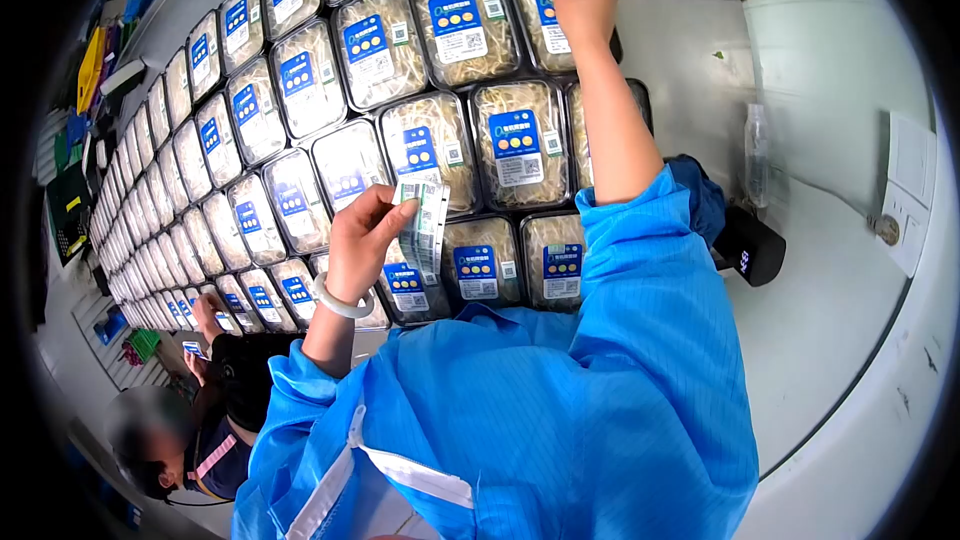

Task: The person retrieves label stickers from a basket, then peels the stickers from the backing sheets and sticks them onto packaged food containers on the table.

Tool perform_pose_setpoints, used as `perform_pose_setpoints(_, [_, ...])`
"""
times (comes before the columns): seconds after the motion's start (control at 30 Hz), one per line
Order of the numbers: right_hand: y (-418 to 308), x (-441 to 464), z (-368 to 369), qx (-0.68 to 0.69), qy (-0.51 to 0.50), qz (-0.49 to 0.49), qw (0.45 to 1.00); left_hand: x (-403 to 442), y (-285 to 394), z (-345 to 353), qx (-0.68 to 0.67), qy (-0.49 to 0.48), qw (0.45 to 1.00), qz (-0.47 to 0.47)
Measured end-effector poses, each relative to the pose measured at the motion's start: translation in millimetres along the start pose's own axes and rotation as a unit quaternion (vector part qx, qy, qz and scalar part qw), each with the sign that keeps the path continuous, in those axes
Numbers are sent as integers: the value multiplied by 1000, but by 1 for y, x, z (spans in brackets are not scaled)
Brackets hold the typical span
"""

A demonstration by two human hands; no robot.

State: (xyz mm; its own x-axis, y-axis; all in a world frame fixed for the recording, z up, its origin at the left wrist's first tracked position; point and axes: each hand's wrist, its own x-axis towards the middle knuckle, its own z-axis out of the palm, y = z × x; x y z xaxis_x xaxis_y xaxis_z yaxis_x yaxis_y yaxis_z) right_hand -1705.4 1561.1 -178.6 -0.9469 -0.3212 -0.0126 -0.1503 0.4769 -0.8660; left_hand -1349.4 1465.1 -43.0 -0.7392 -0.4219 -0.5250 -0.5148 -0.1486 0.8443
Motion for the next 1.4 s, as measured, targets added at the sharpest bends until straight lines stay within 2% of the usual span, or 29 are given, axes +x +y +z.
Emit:
perform_pose_setpoints(0.07, [2, 5, 1, -144, 13, -21, 989, 6, 5, -4, 1, 20, 1000, 0])
perform_pose_setpoints(0.1, [-7, 5, -2, -243, 29, -17, 969, 12, 0, -7, 12, 43, 998, 48])
perform_pose_setpoints(0.17, [-11, -1, -12, -230, 28, -30, 972, 24, -12, -11, 34, 91, 985, 143])
perform_pose_setpoints(0.2, [-20, -10, -9, -145, -1, -42, 988, 25, -8, -13, -3, 91, 993, 80])
perform_pose_setpoints(0.27, [-49, -48, -2, 29, -64, -60, 996, 32, 1, -13, -18, 95, 993, 66])
perform_pose_setpoints(0.3, [-95, -82, -9, 85, -211, 36, 973, 34, 6, -12, -25, 95, 994, 56])
perform_pose_setpoints(0.33, [-78, -105, 1, 152, -318, -41, 935, 35, 12, -12, -41, 92, 994, 29])
perform_pose_setpoints(0.37, [-118, -125, -7, 111, -440, -42, 890, 38, 13, -11, -36, 90, 994, 45])
perform_pose_setpoints(0.4, [-127, -144, -6, 86, -448, -90, 885, 40, 13, -11, -31, 87, 994, 61])
perform_pose_setpoints(0.43, [-131, -157, -4, 76, -381, -177, 904, 42, 13, -12, -26, 84, 993, 78])
perform_pose_setpoints(0.5, [-132, -170, -4, 103, -380, -48, 918, 42, 11, -15, -5, 78, 992, 102])
perform_pose_setpoints(0.6, [-129, -179, -1, 121, -360, -66, 923, 39, 11, -14, -34, 92, 984, 149])
perform_pose_setpoints(0.7, [-129, -186, -1, 96, -401, -22, 911, 30, 16, -7, -190, 105, 974, 72])
perform_pose_setpoints(0.73, [-128, -185, -2, 65, -416, -25, 907, 29, 7, -10, -152, 98, 980, 81])
perform_pose_setpoints(0.83, [-138, -178, -4, 126, -377, -23, 917, 25, 5, -18, -52, 111, 990, 74])
perform_pose_setpoints(0.97, [-151, -166, -5, 120, -390, -148, 901, 21, 7, -22, 86, 134, 976, 150])
perform_pose_setpoints(1.0, [-153, -167, -4, 102, -398, -141, 901, 20, 7, -22, 90, 138, 975, 146])
perform_pose_setpoints(1.1, [-155, -168, 0, 71, -370, -200, 904, 18, 5, -26, 116, 145, 974, 131])
perform_pose_setpoints(1.17, [-156, -170, 4, 85, -356, -189, 911, 15, 3, -33, 146, 138, 973, 111])
perform_pose_setpoints(1.23, [-159, -170, 7, 96, -380, -135, 910, 16, -2, -34, 175, 167, 959, 146])
perform_pose_setpoints(1.33, [-156, -164, 15, 95, -397, -126, 904, 16, -6, -34, 223, 209, 942, 137])
perform_pose_setpoints(1.4, [-160, -154, 20, 99, -424, -108, 894, 17, -6, -37, 201, 217, 943, 151])
